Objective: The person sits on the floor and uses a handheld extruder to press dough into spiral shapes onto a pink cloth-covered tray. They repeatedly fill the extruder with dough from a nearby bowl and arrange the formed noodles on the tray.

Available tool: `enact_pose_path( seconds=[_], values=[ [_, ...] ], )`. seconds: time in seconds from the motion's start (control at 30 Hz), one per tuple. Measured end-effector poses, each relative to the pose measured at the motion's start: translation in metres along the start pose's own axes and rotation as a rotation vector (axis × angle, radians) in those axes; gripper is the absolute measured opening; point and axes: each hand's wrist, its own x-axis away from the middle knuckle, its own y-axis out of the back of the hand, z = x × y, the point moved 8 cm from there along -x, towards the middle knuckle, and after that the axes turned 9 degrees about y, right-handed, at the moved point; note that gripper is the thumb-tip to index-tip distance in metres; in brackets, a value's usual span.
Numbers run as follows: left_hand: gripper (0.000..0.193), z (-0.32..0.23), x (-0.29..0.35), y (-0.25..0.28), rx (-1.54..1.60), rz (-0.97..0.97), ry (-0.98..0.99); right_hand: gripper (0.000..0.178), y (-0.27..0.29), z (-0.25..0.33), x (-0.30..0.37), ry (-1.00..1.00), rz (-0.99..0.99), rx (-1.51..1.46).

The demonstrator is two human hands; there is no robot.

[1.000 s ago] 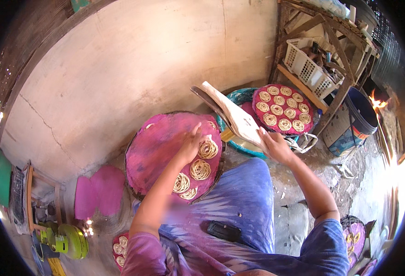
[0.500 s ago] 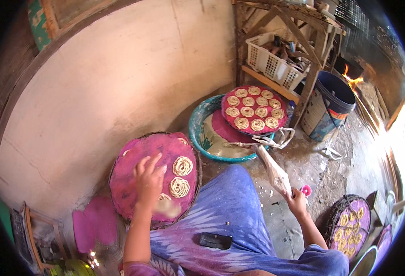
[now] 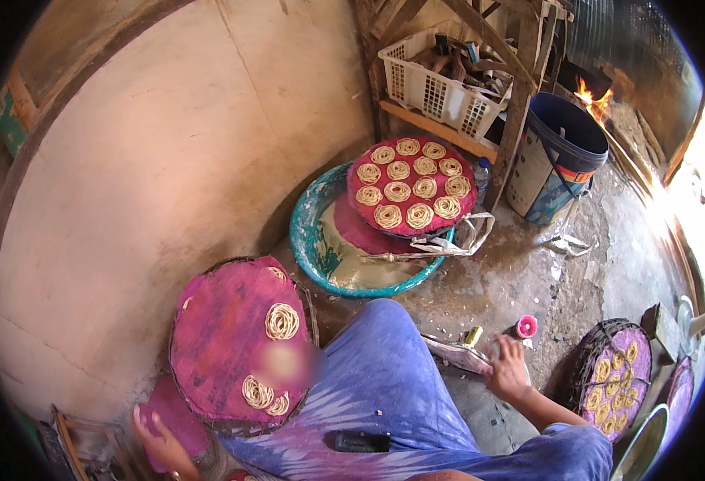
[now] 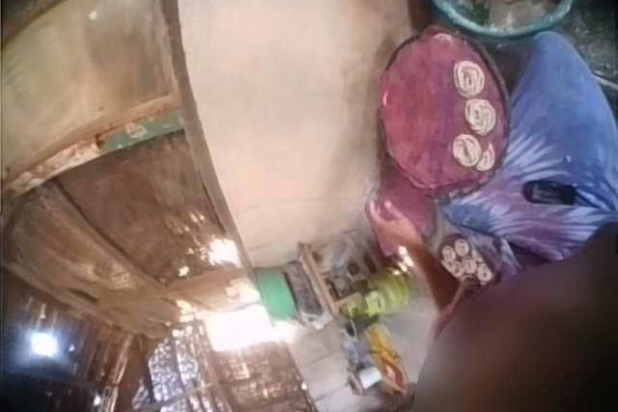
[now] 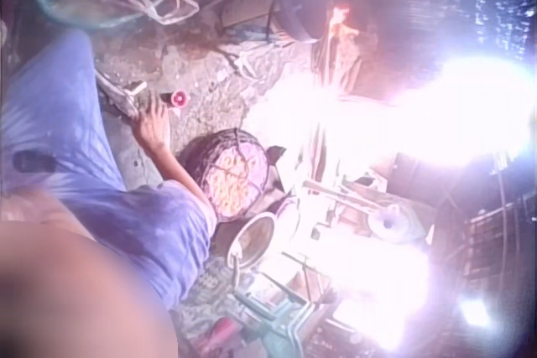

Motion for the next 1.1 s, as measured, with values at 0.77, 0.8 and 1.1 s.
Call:
enact_pose_path(
  seconds=[0.77,0.8,1.1],
  values=[
    [0.044,0.179,0.078,-0.067,-0.803,0.742,0.475,0.029,0.096,-0.251,-0.398,-0.167,-0.277,0.255],
    [0.045,0.182,0.080,-0.067,-0.817,0.763,0.479,0.029,0.089,-0.253,-0.405,-0.143,-0.236,0.334],
    [0.048,0.203,0.089,-0.057,-0.879,0.861,0.456,0.023,0.074,-0.279,-0.392,-0.246,-0.066,0.163]
  ],
)
